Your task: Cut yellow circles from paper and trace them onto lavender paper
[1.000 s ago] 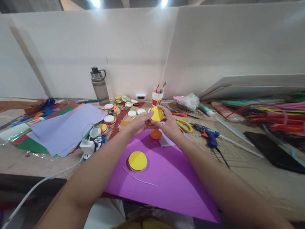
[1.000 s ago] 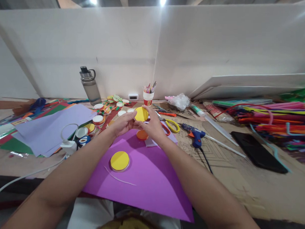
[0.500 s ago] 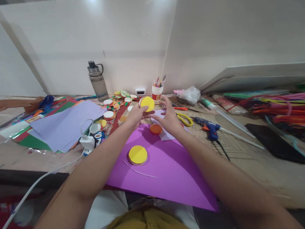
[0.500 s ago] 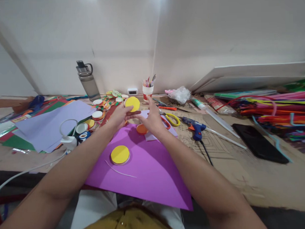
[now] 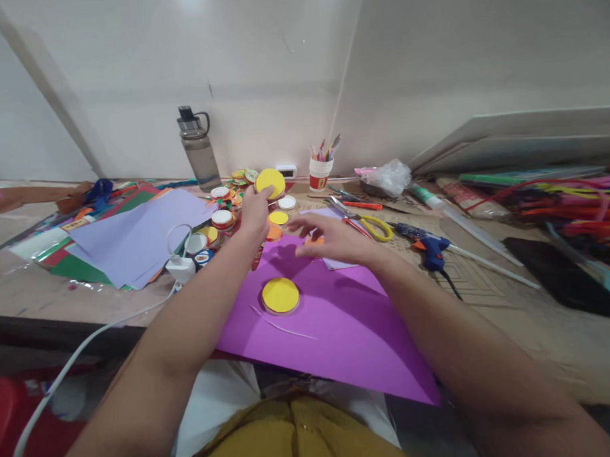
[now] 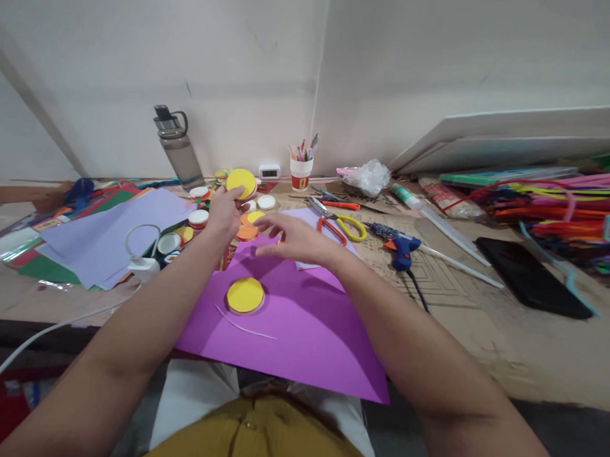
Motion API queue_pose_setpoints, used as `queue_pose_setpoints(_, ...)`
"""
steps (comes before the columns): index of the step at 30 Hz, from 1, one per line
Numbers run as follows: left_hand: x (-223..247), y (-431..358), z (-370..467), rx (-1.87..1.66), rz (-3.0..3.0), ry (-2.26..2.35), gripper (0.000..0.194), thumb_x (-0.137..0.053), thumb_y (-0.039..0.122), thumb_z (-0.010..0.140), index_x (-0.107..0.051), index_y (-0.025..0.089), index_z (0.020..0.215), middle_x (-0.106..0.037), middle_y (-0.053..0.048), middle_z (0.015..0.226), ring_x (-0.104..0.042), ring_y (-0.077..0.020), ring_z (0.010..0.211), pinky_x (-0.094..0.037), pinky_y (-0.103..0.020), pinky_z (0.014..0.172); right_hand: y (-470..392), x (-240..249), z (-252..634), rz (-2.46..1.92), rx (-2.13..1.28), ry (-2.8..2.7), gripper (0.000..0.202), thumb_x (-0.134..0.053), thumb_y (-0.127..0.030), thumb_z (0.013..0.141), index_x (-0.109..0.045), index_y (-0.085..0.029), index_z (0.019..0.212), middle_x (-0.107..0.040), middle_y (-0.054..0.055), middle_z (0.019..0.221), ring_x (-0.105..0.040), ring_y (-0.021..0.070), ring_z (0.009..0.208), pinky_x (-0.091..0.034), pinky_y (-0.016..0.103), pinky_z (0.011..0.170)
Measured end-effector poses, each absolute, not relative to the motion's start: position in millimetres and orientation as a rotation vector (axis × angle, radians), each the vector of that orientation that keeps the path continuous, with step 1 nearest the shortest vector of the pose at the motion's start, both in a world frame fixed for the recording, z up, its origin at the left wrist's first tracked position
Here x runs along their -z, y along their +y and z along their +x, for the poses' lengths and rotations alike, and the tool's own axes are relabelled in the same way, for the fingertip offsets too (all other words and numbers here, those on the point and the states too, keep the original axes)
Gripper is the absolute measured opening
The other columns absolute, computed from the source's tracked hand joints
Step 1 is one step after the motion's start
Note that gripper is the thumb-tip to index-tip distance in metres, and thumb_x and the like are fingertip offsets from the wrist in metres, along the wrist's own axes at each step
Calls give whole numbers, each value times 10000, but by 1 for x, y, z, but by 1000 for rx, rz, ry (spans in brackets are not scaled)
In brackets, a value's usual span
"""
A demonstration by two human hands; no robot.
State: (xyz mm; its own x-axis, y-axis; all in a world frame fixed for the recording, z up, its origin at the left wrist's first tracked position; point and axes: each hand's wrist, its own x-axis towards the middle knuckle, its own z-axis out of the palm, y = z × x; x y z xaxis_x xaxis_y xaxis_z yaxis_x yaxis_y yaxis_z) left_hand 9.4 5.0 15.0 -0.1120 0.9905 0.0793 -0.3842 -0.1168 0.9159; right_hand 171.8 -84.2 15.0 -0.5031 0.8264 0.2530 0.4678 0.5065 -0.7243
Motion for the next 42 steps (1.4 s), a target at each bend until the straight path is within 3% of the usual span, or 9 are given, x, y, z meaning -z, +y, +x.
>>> queue_pose_setpoints(5,-15,4,9,-1506,919,928,268,-581,156,743,-534,194,1005,-682,-36,903,-677,-130,694,-394,-203,523,-121,-18,143,-797,-848,-2717,803,-806,-403,675,-481,-246,1392,-542,97,1355,-505,279,1217,-421,446,1023)
queue_pose_setpoints(9,-12,4,10,-1448,971,926,237,-587,151,733,-530,196,959,-676,-26,889,-674,-120,680,-377,-192,509,-122,-14,135,-833,-767,-2689,622,-797,-279,690,-584,-211,1270,-618,87,1197,-575,245,1079,-464,392,946)
queue_pose_setpoints(16,-11,5,9,-1418,992,1005,214,-590,171,730,-519,199,930,-688,-29,865,-682,-135,691,-376,-193,506,-79,-11,164,-1085,-930,-1895,528,-754,-347,702,-617,-224,1197,-647,72,1201,-628,188,961,-514,360,846)
queue_pose_setpoints(21,-5,-2,16,-1106,1130,1002,218,-626,147,705,-539,179,902,-677,-37,782,-662,-139,605,-435,-215,520,-61,-3,184,-1209,-550,-1531,590,-768,-393,674,-586,-211,1204,-632,95,1224,-620,227,989,-520,396,807)
queue_pose_setpoints(28,1,-15,29,-810,1158,743,209,-640,115,715,-576,175,905,-685,-45,763,-643,-125,607,-533,-259,602,-62,3,184,-1218,-124,-1715,545,-755,-300,688,-575,-239,1199,-587,102,1237,-526,284,1164,-476,469,915)
queue_pose_setpoints(31,0,-16,29,-813,1055,703,104,-591,251,825,-596,173,894,-666,-45,719,-645,-137,598,-531,-263,579,-61,4,184,-1221,-115,-1728,539,-741,-298,712,-562,-249,1218,-573,107,1244,-529,286,1153,-480,477,909)
queue_pose_setpoints(35,1,-17,29,-804,1040,659,371,-550,523,858,-617,159,885,-659,-66,717,-646,-159,606,-552,-313,603,-60,6,183,-1237,-88,-1740,543,-746,-288,712,-559,-239,1220,-566,120,1246,-521,294,1163,-468,488,936)
queue_pose_setpoints(39,3,-19,31,-866,1199,672,295,-759,324,727,-595,163,913,-668,-40,784,-640,-132,626,-556,-296,640,-62,5,180,-1209,-22,-1798,580,-720,-263,734,-525,-231,1279,-552,124,1283,-486,296,1216,-404,502,1021)
queue_pose_setpoints(42,-1,-15,28,-972,1137,733,263,-740,210,722,-575,156,920,-667,-45,787,-650,-136,629,-542,-281,623,-64,3,180,-1210,13,-1799,600,-693,-332,773,-492,-211,1326,-536,139,1312,-456,306,1244,-366,518,1052)
